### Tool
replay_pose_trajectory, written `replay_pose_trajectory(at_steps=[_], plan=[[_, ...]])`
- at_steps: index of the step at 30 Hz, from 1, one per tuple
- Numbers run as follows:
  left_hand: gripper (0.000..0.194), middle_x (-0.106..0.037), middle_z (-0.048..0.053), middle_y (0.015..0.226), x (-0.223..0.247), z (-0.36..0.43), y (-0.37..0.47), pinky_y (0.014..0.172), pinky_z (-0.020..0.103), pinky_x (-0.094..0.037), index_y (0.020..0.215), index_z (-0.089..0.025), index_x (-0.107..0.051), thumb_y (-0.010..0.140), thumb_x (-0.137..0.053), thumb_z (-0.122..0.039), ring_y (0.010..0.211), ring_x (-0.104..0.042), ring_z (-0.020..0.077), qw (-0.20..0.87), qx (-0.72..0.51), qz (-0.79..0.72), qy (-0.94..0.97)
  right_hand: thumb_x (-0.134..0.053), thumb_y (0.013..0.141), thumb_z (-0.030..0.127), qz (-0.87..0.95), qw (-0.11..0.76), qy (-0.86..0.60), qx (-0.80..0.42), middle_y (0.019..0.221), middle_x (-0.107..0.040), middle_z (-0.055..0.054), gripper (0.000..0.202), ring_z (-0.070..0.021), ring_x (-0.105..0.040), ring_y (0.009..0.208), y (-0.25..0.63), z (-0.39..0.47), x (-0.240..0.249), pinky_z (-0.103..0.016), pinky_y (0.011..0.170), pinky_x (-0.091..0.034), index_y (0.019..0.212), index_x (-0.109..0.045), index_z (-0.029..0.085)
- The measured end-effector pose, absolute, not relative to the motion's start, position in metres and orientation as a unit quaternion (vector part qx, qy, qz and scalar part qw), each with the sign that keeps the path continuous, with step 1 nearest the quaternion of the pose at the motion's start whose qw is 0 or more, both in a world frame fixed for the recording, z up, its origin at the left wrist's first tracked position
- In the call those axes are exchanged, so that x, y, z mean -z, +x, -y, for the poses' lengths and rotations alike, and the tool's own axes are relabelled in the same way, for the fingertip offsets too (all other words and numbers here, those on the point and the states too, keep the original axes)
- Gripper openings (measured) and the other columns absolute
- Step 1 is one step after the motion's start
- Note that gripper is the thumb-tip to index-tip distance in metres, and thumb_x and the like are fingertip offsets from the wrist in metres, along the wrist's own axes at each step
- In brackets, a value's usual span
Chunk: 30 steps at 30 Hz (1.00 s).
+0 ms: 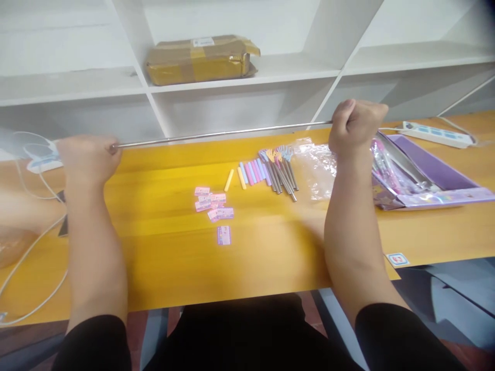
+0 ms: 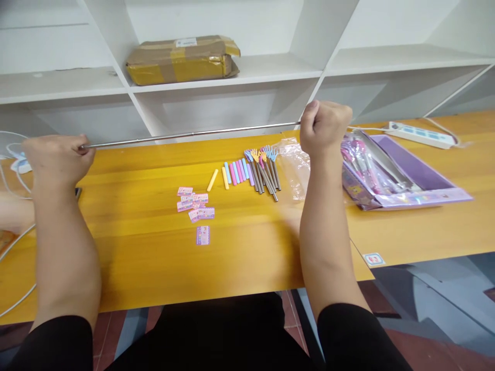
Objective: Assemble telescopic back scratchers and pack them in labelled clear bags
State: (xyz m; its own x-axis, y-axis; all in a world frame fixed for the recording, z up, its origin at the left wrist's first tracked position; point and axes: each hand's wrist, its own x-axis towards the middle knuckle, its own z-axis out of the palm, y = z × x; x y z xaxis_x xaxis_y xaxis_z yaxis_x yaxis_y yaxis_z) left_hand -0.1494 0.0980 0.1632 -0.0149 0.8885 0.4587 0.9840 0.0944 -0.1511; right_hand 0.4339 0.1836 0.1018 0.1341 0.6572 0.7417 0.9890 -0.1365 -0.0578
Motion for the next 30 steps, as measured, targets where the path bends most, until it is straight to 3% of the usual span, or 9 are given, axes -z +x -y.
replay_pose_trajectory(at_steps=[3, 7, 11, 13, 16, 20, 25, 30], plan=[[0.027, -0.033, 0.002, 0.068, -0.162, -0.099, -0.149, 0.073, 0.034, -0.019, 0.070, -0.021, -0.040, 0.093, -0.052, -0.027, 0.078, -0.028, 0.0207, 0.224, 0.112, 0.708, -0.660, 0.001, 0.117, 0.047, 0.581, 0.306, -0.700, 0.280, 0.052, -0.042, -0.011, 0.089, -0.0171, -0.034, 0.052, 0.437, -0.192, -0.105, -0.046, 0.068, -0.036, 0.053, -0.058, 0.024], [0.029, -0.035, 0.002, 0.068, -0.163, -0.095, -0.150, 0.073, 0.036, -0.021, 0.069, -0.023, -0.040, 0.096, -0.048, -0.028, 0.078, -0.030, 0.0220, 0.242, 0.109, 0.704, -0.658, 0.021, 0.109, 0.058, 0.568, 0.331, -0.686, 0.312, 0.052, -0.041, -0.014, 0.103, -0.0181, -0.033, 0.053, 0.444, -0.194, -0.107, -0.048, 0.068, -0.033, 0.053, -0.058, 0.024], [0.029, -0.033, 0.002, 0.069, -0.166, -0.090, -0.152, 0.072, 0.037, -0.023, 0.071, -0.024, -0.040, 0.100, -0.044, -0.027, 0.078, -0.030, 0.0225, 0.263, 0.108, 0.695, -0.661, 0.036, 0.100, 0.060, 0.554, 0.325, -0.690, 0.334, 0.050, -0.040, -0.015, 0.109, -0.0179, -0.029, 0.052, 0.448, -0.191, -0.111, -0.049, 0.067, -0.033, 0.051, -0.055, 0.025], [0.030, -0.032, 0.002, 0.070, -0.169, -0.087, -0.152, 0.071, 0.038, -0.022, 0.071, -0.025, -0.038, 0.100, -0.043, -0.026, 0.078, -0.029, 0.0229, 0.264, 0.112, 0.692, -0.663, 0.029, 0.105, 0.060, 0.560, 0.325, -0.683, 0.339, 0.050, -0.039, -0.014, 0.102, -0.0172, -0.028, 0.052, 0.449, -0.190, -0.113, -0.048, 0.066, -0.034, 0.050, -0.050, 0.025], [0.030, -0.028, 0.002, 0.070, -0.173, -0.084, -0.150, 0.070, 0.039, -0.019, 0.072, -0.026, -0.035, 0.101, -0.041, -0.025, 0.076, -0.027, 0.0236, 0.264, 0.111, 0.692, -0.663, -0.006, 0.116, 0.056, 0.568, 0.321, -0.680, 0.336, 0.050, -0.039, -0.012, 0.083, -0.0154, -0.029, 0.053, 0.449, -0.188, -0.115, -0.047, 0.065, -0.035, 0.049, -0.045, 0.025], [0.031, -0.026, 0.001, 0.069, -0.176, -0.081, -0.146, 0.070, 0.039, -0.018, 0.070, -0.026, -0.032, 0.098, -0.045, -0.026, 0.075, -0.026, 0.0230, 0.263, 0.100, 0.708, -0.648, -0.045, 0.110, 0.035, 0.567, 0.323, -0.688, 0.318, 0.050, -0.043, -0.011, 0.061, -0.0133, -0.037, 0.055, 0.448, -0.187, -0.119, -0.044, 0.065, -0.036, 0.050, -0.047, 0.023], [0.029, -0.026, 0.001, 0.070, -0.174, -0.083, -0.145, 0.070, 0.038, -0.017, 0.072, -0.025, -0.034, 0.098, -0.045, -0.025, 0.073, -0.024, 0.0222, 0.257, 0.115, 0.693, -0.663, -0.048, 0.100, 0.019, 0.562, 0.379, -0.677, 0.287, 0.048, -0.044, -0.010, 0.056, -0.0114, -0.044, 0.056, 0.446, -0.182, -0.120, -0.042, 0.062, -0.035, 0.045, -0.037, 0.023], [0.029, -0.026, 0.000, 0.065, -0.170, -0.094, -0.147, 0.068, 0.039, -0.020, 0.067, -0.026, -0.037, 0.085, -0.059, -0.030, 0.069, -0.023, 0.0211, 0.261, 0.133, 0.707, -0.644, -0.051, 0.072, 0.008, 0.566, 0.482, -0.591, 0.314, 0.053, -0.040, 0.000, 0.032, -0.0141, -0.047, 0.057, 0.437, -0.167, -0.116, -0.034, 0.063, -0.035, 0.053, -0.030, 0.024]])
